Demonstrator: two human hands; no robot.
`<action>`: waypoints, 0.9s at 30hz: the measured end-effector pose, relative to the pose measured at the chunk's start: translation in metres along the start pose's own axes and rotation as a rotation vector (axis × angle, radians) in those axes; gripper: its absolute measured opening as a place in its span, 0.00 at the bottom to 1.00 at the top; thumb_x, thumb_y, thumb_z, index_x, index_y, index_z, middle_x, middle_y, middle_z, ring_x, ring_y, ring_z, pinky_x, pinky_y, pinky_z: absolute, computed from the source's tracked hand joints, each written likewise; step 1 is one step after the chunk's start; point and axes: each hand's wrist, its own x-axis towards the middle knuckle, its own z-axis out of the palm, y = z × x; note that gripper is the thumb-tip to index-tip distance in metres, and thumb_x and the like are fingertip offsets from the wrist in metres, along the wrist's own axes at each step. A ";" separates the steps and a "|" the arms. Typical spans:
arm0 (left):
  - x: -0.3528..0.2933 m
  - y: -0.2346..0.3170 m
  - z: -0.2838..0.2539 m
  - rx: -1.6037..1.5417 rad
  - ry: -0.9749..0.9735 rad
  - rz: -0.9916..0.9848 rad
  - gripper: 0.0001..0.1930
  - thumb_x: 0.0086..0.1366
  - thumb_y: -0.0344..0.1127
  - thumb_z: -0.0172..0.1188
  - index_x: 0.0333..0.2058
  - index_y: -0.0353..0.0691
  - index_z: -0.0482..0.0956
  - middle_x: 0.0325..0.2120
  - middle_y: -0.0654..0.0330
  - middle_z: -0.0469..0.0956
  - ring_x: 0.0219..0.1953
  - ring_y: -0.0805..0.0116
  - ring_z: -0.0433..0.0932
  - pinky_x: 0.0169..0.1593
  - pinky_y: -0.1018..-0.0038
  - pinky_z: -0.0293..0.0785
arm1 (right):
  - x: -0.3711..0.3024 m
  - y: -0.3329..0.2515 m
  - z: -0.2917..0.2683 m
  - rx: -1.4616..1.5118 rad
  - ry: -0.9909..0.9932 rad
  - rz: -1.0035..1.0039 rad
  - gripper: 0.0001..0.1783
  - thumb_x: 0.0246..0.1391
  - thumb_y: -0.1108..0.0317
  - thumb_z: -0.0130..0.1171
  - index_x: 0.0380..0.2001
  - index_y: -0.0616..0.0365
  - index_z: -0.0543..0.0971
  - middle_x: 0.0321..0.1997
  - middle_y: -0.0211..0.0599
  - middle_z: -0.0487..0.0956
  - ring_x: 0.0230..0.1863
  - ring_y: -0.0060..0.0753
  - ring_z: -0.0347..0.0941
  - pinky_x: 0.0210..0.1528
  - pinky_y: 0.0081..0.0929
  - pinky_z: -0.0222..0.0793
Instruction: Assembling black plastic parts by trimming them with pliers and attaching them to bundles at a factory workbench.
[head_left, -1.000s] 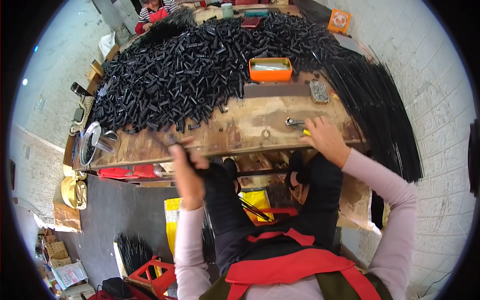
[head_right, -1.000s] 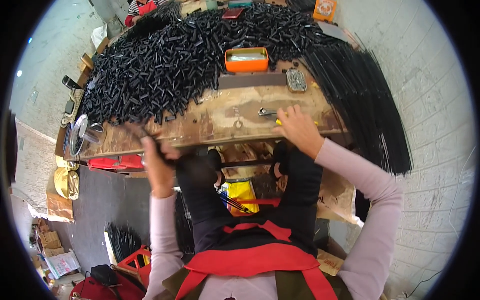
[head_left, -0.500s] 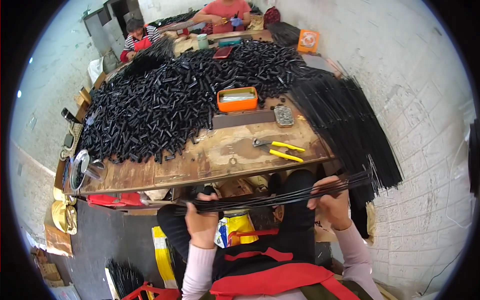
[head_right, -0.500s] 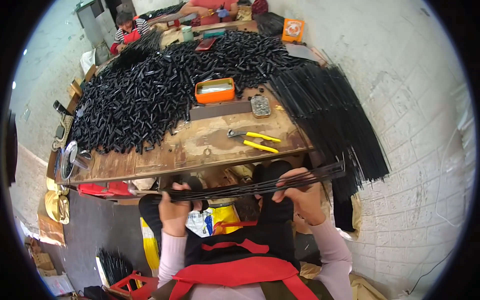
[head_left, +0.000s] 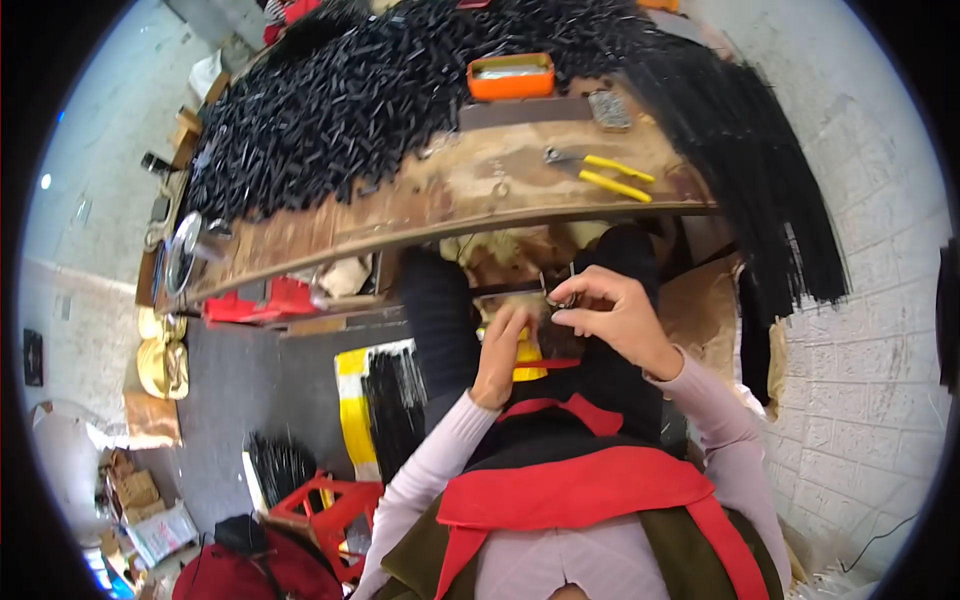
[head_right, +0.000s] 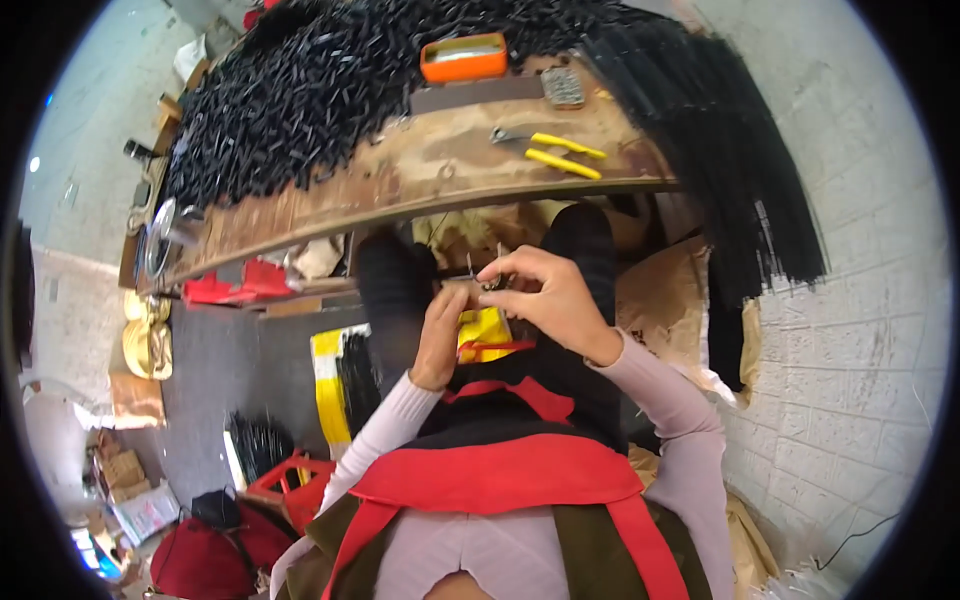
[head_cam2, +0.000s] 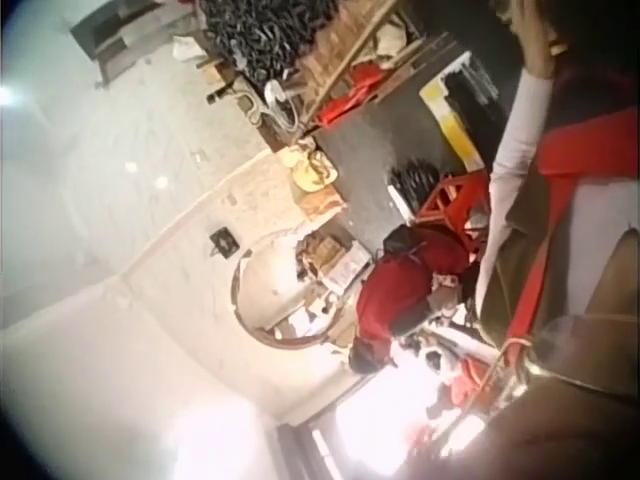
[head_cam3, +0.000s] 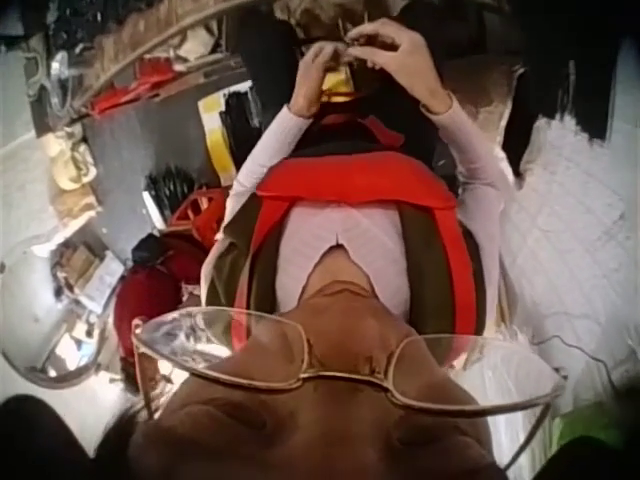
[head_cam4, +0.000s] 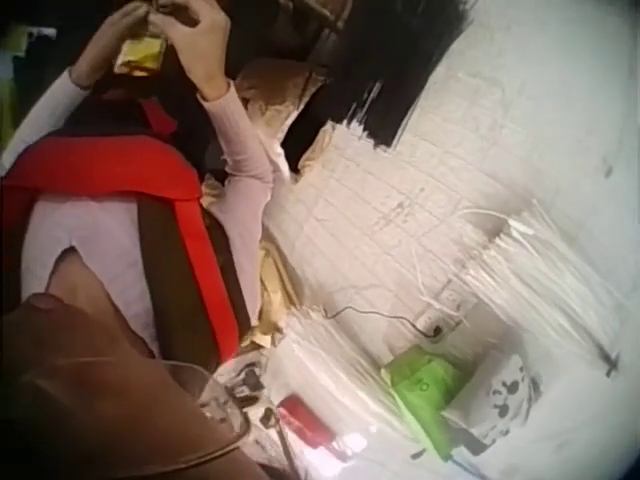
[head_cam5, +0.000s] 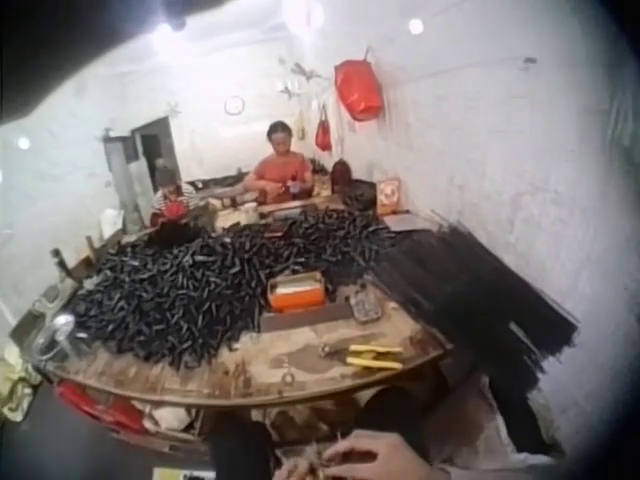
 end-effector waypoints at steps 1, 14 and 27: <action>0.002 0.030 0.022 0.216 0.089 0.241 0.19 0.75 0.41 0.44 0.51 0.32 0.76 0.41 0.60 0.78 0.46 0.70 0.76 0.54 0.75 0.68 | 0.004 -0.002 0.005 0.048 -0.024 0.006 0.10 0.50 0.77 0.67 0.38 0.62 0.83 0.34 0.28 0.74 0.26 0.17 0.74 0.29 0.15 0.68; -0.008 0.088 0.029 0.408 0.006 0.518 0.16 0.72 0.33 0.52 0.55 0.33 0.76 0.42 0.56 0.78 0.46 0.69 0.75 0.52 0.76 0.69 | 0.034 0.003 0.008 0.340 -0.124 0.093 0.10 0.54 0.76 0.65 0.40 0.66 0.80 0.32 0.34 0.81 0.27 0.20 0.77 0.31 0.16 0.73; -0.002 0.132 0.004 0.070 -0.151 0.335 0.13 0.66 0.41 0.64 0.35 0.34 0.78 0.32 0.59 0.77 0.39 0.70 0.74 0.47 0.75 0.67 | 0.063 -0.001 0.017 0.158 -0.236 -0.291 0.09 0.44 0.81 0.71 0.29 0.64 0.81 0.34 0.37 0.79 0.38 0.28 0.76 0.40 0.24 0.71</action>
